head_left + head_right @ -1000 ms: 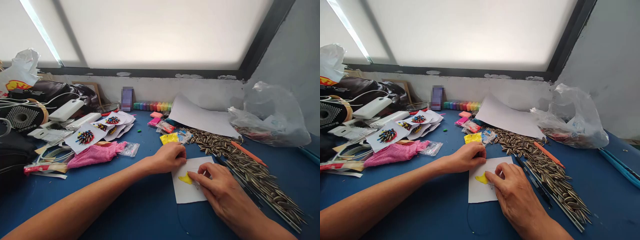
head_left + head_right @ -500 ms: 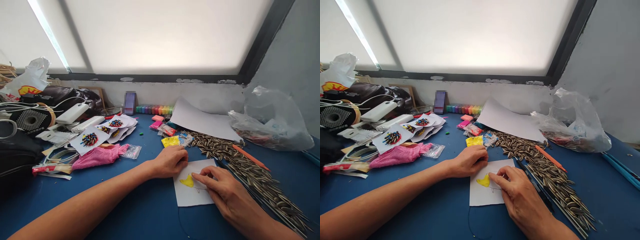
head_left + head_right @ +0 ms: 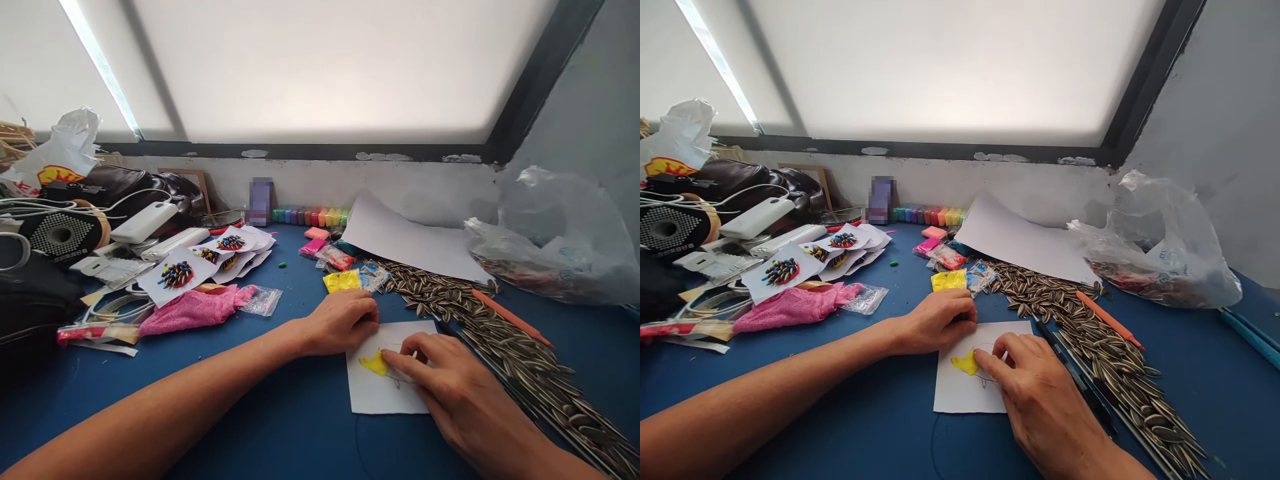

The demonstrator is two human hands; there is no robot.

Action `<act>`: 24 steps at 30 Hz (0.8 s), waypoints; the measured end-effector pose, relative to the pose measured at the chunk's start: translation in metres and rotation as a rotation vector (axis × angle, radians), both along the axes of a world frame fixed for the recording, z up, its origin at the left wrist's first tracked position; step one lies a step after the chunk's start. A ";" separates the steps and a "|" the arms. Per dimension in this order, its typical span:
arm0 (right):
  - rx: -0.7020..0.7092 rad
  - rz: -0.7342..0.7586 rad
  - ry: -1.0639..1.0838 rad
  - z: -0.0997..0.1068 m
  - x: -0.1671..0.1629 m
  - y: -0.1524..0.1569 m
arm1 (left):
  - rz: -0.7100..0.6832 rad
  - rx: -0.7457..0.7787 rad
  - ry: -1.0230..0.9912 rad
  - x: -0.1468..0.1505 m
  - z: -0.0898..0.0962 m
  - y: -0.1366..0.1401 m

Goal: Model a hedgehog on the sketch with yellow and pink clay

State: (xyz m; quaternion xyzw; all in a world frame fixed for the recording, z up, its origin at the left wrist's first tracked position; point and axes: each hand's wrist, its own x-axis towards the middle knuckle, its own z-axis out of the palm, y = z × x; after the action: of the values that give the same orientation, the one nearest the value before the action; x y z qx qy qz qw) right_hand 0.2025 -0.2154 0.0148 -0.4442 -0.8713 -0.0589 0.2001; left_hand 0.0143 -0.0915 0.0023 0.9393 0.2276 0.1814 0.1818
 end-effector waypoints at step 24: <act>-0.080 -0.178 0.237 -0.018 -0.006 -0.001 | -0.009 -0.043 -0.050 0.000 -0.001 0.001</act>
State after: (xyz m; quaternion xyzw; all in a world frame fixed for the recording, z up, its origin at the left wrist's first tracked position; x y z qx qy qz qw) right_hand 0.1962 -0.2164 -0.0034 -0.5309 -0.8006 0.0111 0.2776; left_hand 0.0140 -0.0906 0.0013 0.9314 0.2227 0.1989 0.2082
